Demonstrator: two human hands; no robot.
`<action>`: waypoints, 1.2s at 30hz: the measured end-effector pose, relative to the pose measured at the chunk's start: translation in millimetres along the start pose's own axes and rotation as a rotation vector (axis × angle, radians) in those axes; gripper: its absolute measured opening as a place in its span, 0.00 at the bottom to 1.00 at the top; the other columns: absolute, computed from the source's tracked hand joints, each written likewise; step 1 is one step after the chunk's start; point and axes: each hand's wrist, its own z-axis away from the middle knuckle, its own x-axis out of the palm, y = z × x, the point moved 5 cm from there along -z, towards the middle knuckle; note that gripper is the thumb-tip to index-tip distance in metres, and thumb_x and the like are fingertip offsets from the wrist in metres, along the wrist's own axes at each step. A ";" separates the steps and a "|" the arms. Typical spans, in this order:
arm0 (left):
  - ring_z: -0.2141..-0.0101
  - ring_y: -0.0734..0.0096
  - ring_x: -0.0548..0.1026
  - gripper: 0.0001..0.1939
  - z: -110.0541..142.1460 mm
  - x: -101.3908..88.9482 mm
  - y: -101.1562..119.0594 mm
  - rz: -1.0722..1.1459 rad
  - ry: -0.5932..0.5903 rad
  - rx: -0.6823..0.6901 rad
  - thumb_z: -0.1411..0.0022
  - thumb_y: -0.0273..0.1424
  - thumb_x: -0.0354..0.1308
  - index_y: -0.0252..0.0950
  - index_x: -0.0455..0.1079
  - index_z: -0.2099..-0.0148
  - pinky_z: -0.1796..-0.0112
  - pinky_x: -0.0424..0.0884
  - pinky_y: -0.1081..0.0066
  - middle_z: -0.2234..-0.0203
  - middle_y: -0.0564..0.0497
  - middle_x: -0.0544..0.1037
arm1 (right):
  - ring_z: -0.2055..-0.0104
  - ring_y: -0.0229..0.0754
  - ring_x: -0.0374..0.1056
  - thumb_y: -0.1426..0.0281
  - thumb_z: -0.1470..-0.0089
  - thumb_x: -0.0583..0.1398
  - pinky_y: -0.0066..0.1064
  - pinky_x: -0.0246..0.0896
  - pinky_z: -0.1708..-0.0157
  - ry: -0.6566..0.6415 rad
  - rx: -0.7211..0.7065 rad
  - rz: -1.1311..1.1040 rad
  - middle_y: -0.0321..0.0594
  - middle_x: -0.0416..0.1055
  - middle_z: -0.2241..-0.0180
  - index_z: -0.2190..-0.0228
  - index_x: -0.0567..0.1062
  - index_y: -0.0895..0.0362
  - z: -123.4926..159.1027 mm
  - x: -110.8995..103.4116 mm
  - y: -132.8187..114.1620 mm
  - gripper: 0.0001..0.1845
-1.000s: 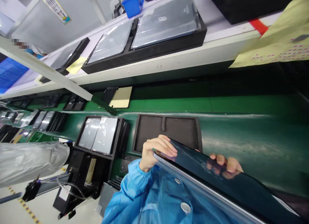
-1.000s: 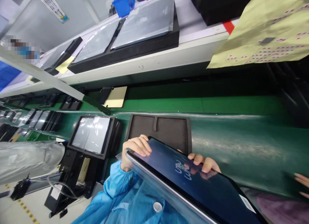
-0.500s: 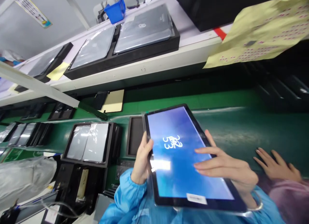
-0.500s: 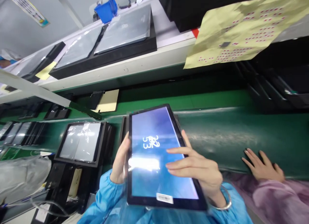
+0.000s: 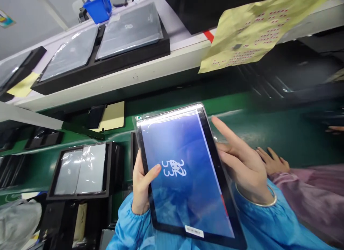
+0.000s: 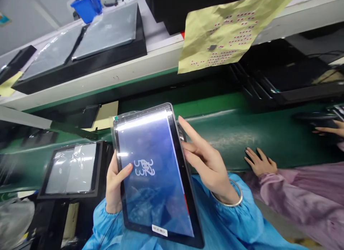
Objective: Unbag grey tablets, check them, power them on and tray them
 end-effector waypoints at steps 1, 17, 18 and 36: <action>0.49 0.52 0.81 0.36 0.8 0.4 0.7 0.010 0.007 -0.006 0.46 0.33 0.73 0.42 0.70 0.36 0.50 0.80 0.64 0.47 0.47 0.82 | 0.76 0.39 0.69 0.65 0.31 0.56 0.30 0.65 0.77 -0.031 0.000 -0.024 0.32 0.79 0.69 0.31 0.56 0.38 -2.4 1.2 -2.3 0.31; 0.48 0.53 0.80 0.40 6.4 1.3 10.4 -0.008 0.058 -0.032 0.46 0.32 0.72 0.43 0.66 0.33 0.49 0.80 0.63 0.46 0.46 0.81 | 0.80 0.36 0.52 0.71 0.36 0.55 0.29 0.48 0.81 -0.068 0.013 -0.018 0.30 0.67 0.77 0.31 0.59 0.44 -14.6 2.2 -13.2 0.34; 0.50 0.54 0.81 0.40 7.0 2.1 10.9 -0.007 0.064 -0.040 0.47 0.32 0.72 0.42 0.66 0.32 0.51 0.80 0.63 0.47 0.46 0.81 | 0.80 0.36 0.53 0.72 0.37 0.55 0.29 0.49 0.81 -0.058 0.027 0.001 0.31 0.67 0.77 0.31 0.59 0.45 -14.3 1.0 -12.2 0.34; 0.47 0.53 0.79 0.27 -65.3 -8.5 -140.3 -0.081 -0.099 -0.119 0.41 0.32 0.66 0.38 0.67 0.41 0.46 0.73 0.59 0.47 0.44 0.80 | 0.52 0.57 0.79 0.60 0.40 0.50 0.47 0.75 0.53 -0.091 0.214 0.874 0.54 0.78 0.48 0.31 0.58 0.60 -19.3 -52.0 100.0 0.39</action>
